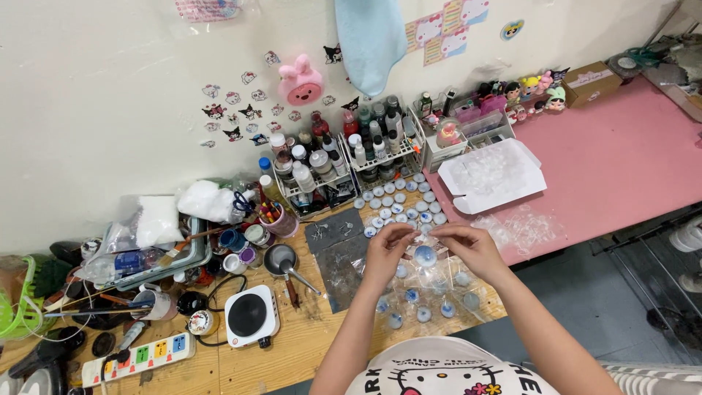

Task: The person picks up clear plastic cups one at a time and places them in rows on the workbench among many small white candle cups, arranging the containers in a grid on the table.

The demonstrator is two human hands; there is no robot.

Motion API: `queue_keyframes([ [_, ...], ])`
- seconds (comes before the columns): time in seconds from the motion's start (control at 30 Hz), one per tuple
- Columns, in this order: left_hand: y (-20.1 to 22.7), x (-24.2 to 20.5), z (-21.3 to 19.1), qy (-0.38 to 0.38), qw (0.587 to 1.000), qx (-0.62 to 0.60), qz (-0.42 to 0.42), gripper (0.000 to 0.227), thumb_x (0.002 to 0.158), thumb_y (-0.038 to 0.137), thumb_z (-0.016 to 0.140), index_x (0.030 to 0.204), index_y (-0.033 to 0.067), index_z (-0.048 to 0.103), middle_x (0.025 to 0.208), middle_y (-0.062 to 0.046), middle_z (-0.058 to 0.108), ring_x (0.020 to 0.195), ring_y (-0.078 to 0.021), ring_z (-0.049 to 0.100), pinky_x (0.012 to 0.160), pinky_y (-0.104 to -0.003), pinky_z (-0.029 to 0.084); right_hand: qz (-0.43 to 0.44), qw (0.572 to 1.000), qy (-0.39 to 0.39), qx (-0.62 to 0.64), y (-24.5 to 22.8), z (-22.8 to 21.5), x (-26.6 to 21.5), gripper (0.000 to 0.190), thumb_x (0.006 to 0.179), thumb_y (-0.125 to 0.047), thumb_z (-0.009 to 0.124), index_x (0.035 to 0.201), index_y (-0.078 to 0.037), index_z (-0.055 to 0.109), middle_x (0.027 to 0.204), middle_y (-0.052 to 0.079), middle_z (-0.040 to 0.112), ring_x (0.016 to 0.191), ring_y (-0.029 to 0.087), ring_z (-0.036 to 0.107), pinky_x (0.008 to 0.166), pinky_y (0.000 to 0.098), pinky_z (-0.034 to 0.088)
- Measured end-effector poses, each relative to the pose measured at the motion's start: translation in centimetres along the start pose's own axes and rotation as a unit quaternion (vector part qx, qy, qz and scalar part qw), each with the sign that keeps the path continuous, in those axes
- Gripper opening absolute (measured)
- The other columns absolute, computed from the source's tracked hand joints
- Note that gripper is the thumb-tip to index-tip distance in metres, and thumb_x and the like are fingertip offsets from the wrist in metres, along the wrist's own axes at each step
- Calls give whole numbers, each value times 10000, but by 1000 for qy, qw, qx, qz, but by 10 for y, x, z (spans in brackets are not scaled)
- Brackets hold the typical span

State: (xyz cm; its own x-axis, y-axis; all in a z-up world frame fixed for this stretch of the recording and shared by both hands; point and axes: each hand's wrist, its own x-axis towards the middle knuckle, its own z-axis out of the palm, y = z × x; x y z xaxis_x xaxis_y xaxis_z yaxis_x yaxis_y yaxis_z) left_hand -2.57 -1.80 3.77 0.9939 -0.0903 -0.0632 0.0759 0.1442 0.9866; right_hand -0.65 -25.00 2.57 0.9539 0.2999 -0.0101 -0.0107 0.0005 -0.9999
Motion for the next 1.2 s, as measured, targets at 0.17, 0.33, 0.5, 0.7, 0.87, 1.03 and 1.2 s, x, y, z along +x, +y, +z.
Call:
queue_keyframes([
  [0.17,8,-3,-4,-46,994,57,80,180,1008,-7,595,1109,42,735,1166,-73,772,989,-149,733,718,-286,609,-90,994,-4,-62,-3,0,-3,251,941,26,612,1103,-32,794,1159,85,736,988,150,709,751,275,602],
  [0.33,37,-15,-3,-71,978,147,132,269,970,-48,558,1099,64,766,1210,-62,756,1041,-159,727,765,-278,608,-112,993,-13,-41,7,2,-3,298,917,59,552,1089,-23,782,1171,92,728,1032,159,713,774,273,618],
  [0.5,44,-21,-1,-71,963,200,163,256,958,-12,583,1114,76,764,1257,-50,728,1107,-170,703,810,-292,599,-51,998,18,29,7,8,-6,247,1011,-15,511,1104,-12,740,1192,81,707,1064,170,708,761,311,632],
  [0.7,34,-20,3,-16,975,203,93,153,956,128,717,1090,111,789,1167,-30,767,992,-141,736,726,-276,625,0,997,34,73,1,20,-7,227,900,19,693,1126,29,671,1128,102,717,957,159,724,755,306,624],
  [0.87,2,-11,-6,21,992,114,52,219,925,100,742,1138,54,760,1068,-77,802,945,-139,756,793,-276,605,27,993,70,90,6,19,-4,299,888,13,710,1175,33,629,1010,128,765,922,169,746,785,289,613],
  [1.03,-20,-6,-8,15,998,-38,51,355,875,78,728,1212,52,619,1082,-66,762,949,-99,729,811,-259,609,34,992,84,90,9,28,-7,264,917,9,713,1172,47,657,1028,122,749,935,158,729,788,277,594],
  [1.2,-84,2,-17,22,999,-38,-20,211,928,92,760,1118,3,738,1026,-75,795,940,-117,755,774,-245,598,103,992,30,71,22,31,-13,391,883,-37,713,1270,-32,661,1010,122,781,883,148,733,751,265,585],
])
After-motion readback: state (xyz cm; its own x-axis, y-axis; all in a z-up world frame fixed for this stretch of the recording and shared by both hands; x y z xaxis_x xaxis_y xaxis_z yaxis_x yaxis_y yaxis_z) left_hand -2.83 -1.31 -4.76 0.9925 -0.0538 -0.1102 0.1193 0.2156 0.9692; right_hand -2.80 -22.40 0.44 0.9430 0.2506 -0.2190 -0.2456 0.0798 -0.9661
